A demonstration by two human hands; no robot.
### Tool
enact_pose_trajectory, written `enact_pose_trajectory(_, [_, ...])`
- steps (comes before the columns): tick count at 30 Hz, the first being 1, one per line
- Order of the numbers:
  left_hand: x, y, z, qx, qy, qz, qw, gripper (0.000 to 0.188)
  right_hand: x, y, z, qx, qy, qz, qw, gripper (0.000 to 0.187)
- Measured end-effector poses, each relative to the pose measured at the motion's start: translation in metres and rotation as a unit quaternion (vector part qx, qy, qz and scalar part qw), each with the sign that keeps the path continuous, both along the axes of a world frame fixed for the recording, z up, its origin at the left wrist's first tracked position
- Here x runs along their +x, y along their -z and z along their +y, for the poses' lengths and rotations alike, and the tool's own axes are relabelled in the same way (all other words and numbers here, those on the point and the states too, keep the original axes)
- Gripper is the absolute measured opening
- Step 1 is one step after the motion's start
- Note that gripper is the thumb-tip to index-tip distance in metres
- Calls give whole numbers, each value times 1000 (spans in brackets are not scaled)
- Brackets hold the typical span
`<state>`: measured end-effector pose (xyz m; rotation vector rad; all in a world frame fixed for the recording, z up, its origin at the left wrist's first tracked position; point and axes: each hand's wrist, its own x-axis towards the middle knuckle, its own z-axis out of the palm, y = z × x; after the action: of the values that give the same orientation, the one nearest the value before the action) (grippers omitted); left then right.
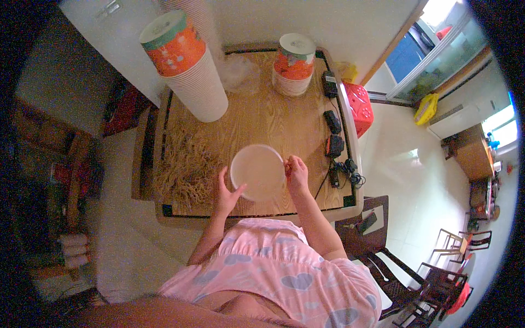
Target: The person is preparing fibrous packaging material and organizing large paper cups on a table.
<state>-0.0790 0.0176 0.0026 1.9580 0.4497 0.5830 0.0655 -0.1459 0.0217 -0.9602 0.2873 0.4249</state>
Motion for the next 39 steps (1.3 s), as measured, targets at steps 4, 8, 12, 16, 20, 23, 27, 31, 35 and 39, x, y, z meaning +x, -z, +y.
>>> enact_pose_trajectory(4, [0, 1, -14, -299, 34, 178, 937, 68, -14, 19, -1, 59, 21, 52, 997, 11])
enact_pose_trajectory(8, [22, 31, -10, -290, -99, 37, 951, 43, -44, 6, 14, 69, -30, 57, 996, 10])
enact_pose_trajectory(12, [22, 103, 22, -164, -149, 51, 974, 36, -50, 1, 11, 95, -12, 78, 992, 6])
enact_pose_trajectory(16, [18, 55, 21, -36, -139, 70, 987, 36, 2, -30, -38, 72, 72, -42, 994, 17])
enact_pose_trajectory(20, [7, 24, 18, 54, -71, 128, 988, 46, 34, -87, -79, 53, 126, -168, 976, 15])
enact_pose_trajectory(23, [9, -11, 14, 43, -28, 197, 979, 44, 26, -136, -80, 34, 175, -255, 950, 19])
enact_pose_trajectory(27, [22, 4, 32, 88, 77, 178, 977, 42, 9, -177, -63, -58, 142, -355, 922, 24])
enact_pose_trajectory(31, [43, -4, 37, 131, 143, 155, 969, 42, 5, -191, -51, -71, 111, -392, 911, 27])
enact_pose_trajectory(35, [57, -46, 14, 200, 101, 143, 964, 37, -4, -190, -31, -132, 40, -430, 892, 32])
enact_pose_trajectory(39, [53, -119, -18, -210, 269, -67, 938, 41, -28, -163, -1, -165, -106, -421, 885, 31])
